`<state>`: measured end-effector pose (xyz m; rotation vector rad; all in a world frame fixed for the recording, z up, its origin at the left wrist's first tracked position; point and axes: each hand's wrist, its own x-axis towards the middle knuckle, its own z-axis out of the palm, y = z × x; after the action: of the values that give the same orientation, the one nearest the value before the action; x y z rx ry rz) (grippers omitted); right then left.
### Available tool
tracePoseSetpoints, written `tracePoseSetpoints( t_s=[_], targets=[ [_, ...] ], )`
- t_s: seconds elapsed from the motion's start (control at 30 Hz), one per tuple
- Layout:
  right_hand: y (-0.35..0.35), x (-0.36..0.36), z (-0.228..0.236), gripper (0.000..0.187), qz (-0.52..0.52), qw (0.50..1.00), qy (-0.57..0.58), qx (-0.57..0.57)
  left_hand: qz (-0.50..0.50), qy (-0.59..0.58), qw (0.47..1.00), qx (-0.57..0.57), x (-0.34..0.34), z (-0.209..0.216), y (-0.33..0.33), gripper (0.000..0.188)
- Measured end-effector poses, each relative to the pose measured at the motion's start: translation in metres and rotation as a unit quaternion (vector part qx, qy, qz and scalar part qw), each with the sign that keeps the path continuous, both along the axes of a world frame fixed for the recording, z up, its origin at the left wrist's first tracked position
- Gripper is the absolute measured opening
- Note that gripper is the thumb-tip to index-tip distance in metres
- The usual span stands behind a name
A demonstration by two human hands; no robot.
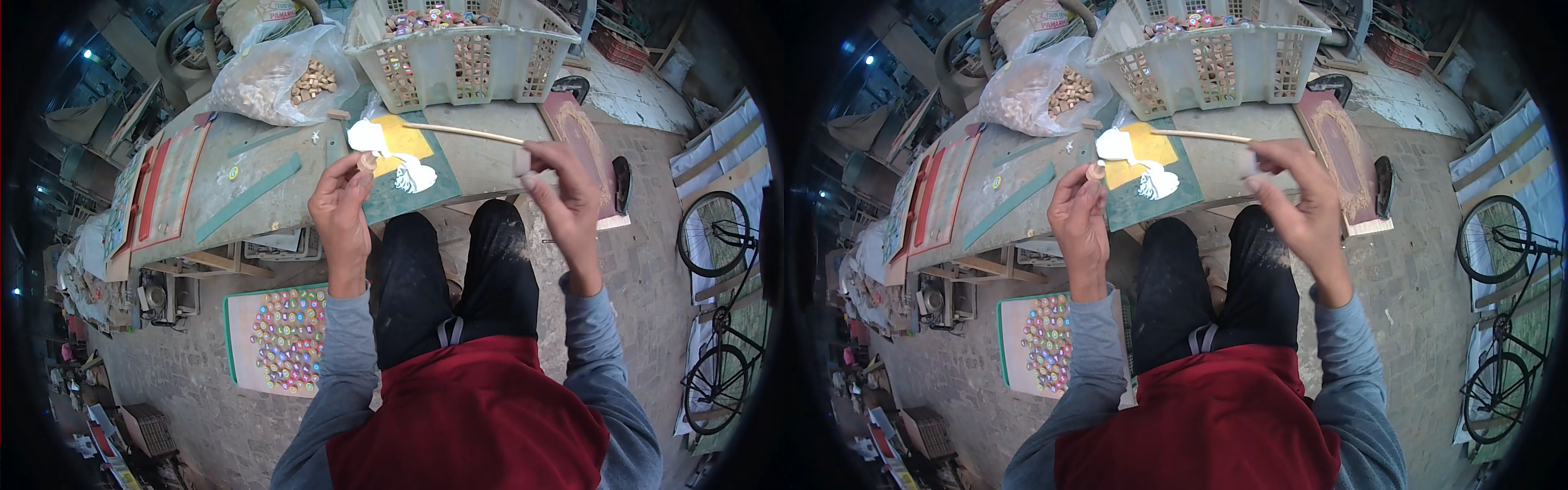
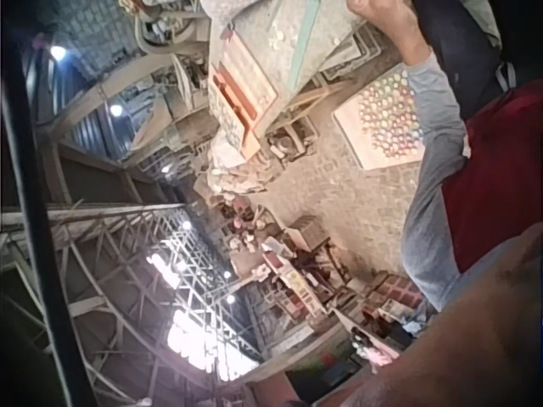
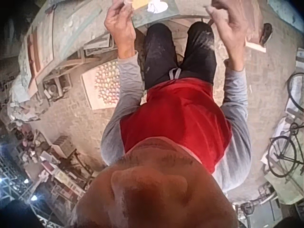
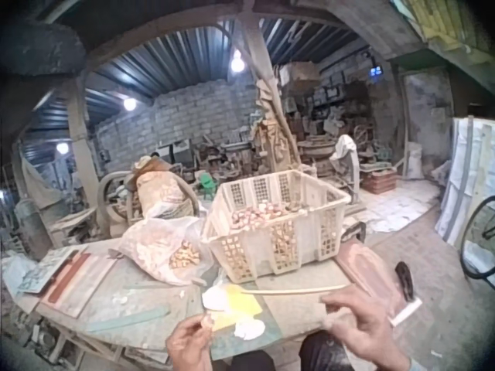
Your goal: Apply glue to small wooden components and assemble them into decorative pieces.
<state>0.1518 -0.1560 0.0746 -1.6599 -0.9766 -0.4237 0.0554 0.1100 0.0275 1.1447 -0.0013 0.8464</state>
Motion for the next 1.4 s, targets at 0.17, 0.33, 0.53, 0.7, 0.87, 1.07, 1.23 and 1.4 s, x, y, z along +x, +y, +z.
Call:
tracePoseSetpoints(
  t_s=[0.17,0.33,0.53,0.7,0.87,1.07,1.23,1.4],
  targets=[
    [0.045,-0.037,-0.010,0.037,0.227,0.878,0.367,0.207,-0.038,-0.020,0.999,0.005,-0.015,0.015,-0.031,0.029],
    [0.071,-0.049,-0.015,0.038,0.329,0.774,0.470,0.268,0.000,-0.052,0.995,0.083,-0.019,0.022,-0.045,0.029],
    [0.077,-0.047,-0.018,0.037,0.350,0.742,0.484,0.305,0.039,-0.077,0.978,0.192,-0.018,0.022,-0.048,0.027],
    [0.075,-0.046,-0.021,0.039,0.357,0.738,0.485,0.304,0.056,-0.069,0.969,0.230,-0.017,0.020,-0.047,0.027],
    [0.076,-0.045,-0.022,0.039,0.350,0.744,0.483,0.303,0.045,-0.056,0.951,0.300,-0.017,0.017,-0.041,0.029],
    [0.074,-0.043,-0.022,0.040,0.334,0.765,0.474,0.280,0.067,-0.037,0.939,0.336,-0.018,0.018,-0.039,0.029],
    [0.070,-0.042,-0.018,0.040,0.312,0.795,0.455,0.253,0.105,-0.027,0.930,0.352,-0.020,0.029,-0.042,0.029],
    [0.065,-0.034,-0.020,0.037,0.287,0.873,0.351,0.180,0.097,-0.025,0.910,0.402,-0.023,0.037,-0.039,0.030]
  ],
)
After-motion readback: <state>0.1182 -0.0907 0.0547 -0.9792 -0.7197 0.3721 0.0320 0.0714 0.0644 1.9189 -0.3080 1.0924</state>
